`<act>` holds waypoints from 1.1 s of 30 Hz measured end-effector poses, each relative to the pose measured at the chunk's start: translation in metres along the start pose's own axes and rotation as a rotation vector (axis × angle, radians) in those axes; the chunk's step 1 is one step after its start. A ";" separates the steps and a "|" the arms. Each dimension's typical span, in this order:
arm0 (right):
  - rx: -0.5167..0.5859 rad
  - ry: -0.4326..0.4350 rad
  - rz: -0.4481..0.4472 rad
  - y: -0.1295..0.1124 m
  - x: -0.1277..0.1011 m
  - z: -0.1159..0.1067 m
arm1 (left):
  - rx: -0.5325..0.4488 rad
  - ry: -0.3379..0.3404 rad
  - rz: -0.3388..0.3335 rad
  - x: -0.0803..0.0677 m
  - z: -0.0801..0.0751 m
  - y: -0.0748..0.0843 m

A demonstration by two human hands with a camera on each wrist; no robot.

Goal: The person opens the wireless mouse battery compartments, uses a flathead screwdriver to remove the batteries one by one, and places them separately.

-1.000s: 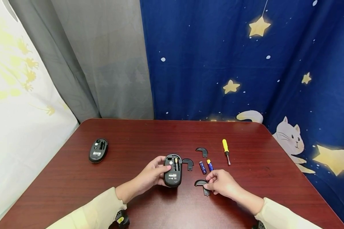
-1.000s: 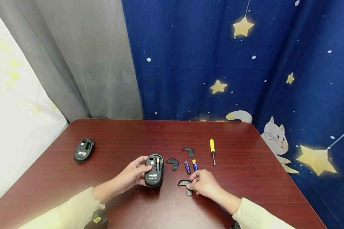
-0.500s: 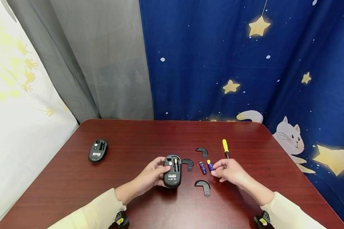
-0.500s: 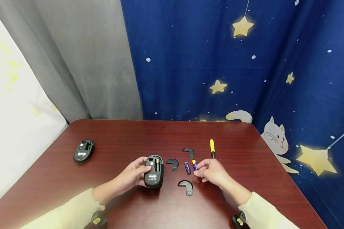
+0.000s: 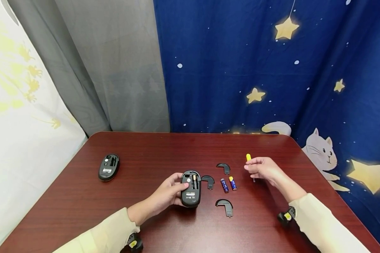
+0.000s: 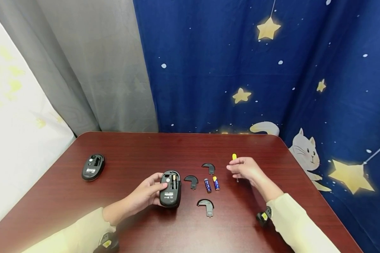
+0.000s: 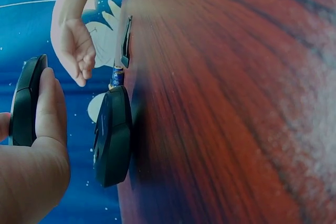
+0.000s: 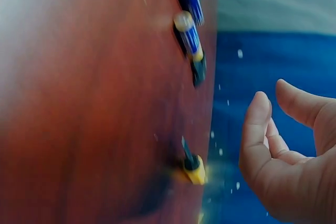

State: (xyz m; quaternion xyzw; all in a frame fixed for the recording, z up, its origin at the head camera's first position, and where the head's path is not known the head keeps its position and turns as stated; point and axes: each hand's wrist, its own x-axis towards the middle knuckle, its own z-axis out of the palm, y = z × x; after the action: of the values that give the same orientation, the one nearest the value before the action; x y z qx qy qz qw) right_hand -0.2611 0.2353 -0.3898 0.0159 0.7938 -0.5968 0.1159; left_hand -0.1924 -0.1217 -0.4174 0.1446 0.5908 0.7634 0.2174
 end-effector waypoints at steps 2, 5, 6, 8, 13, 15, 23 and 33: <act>0.024 0.014 0.012 -0.002 0.009 -0.008 | 0.003 -0.001 -0.002 0.000 0.000 0.000; 0.046 0.031 0.034 -0.004 0.021 -0.019 | 0.002 0.000 -0.006 0.000 0.000 0.000; 0.047 0.041 0.046 -0.004 0.025 -0.021 | 0.000 0.001 -0.008 0.000 0.000 0.000; 0.032 0.053 0.056 -0.003 0.032 -0.026 | -0.004 0.005 -0.013 0.000 -0.001 0.000; -0.036 0.113 0.060 0.003 0.048 -0.032 | -0.006 0.009 -0.017 -0.001 -0.001 -0.002; -0.060 0.142 0.068 0.006 0.053 -0.033 | -0.007 0.007 -0.016 -0.001 -0.001 -0.002; -0.136 0.190 0.104 0.017 0.069 -0.035 | -0.006 0.010 -0.017 -0.001 -0.001 -0.001; -0.172 0.211 0.134 0.024 0.076 -0.031 | 0.000 0.010 -0.015 -0.003 0.000 0.000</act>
State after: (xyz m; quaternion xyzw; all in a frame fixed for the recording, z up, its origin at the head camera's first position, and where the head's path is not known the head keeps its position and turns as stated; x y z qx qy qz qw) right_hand -0.3366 0.2632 -0.4204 0.1214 0.8469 -0.5126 0.0722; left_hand -0.1897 -0.1233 -0.4178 0.1364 0.5931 0.7625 0.2198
